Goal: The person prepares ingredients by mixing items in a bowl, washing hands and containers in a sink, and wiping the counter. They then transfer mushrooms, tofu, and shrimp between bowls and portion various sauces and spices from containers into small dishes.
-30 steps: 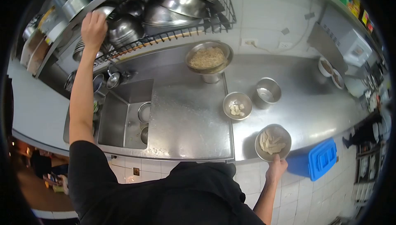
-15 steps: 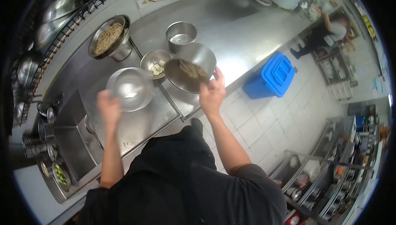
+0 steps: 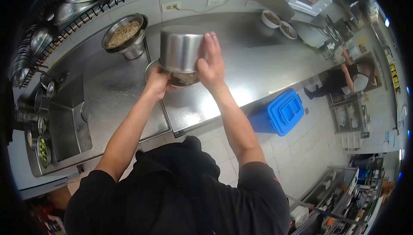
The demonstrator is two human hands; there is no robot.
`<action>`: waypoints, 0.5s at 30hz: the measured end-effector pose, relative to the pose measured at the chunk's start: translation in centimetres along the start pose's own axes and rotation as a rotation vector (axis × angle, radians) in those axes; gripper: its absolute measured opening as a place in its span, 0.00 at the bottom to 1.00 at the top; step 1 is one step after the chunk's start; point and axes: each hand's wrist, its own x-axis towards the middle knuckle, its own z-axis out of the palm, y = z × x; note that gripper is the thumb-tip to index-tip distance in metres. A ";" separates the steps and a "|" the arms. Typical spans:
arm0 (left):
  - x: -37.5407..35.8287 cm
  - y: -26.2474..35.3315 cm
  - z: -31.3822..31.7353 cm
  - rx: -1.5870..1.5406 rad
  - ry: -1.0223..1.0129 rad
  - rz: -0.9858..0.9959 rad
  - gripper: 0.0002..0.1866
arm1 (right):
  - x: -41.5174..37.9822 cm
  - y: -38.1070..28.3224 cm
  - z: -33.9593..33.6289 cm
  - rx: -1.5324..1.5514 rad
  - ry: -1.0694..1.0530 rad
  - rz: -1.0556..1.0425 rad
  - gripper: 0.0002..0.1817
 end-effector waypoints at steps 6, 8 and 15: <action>2.3 -3.2 -2.9 -0.027 0.269 0.023 0.23 | -2.7 0.7 1.2 0.102 0.332 0.637 0.08; 4.0 -4.1 -6.3 0.179 0.430 0.081 0.21 | -7.2 2.5 0.5 0.327 0.317 1.064 0.06; 6.9 -8.2 -12.2 0.187 0.519 -0.144 0.27 | -18.4 2.6 -4.7 0.536 -0.533 1.841 0.09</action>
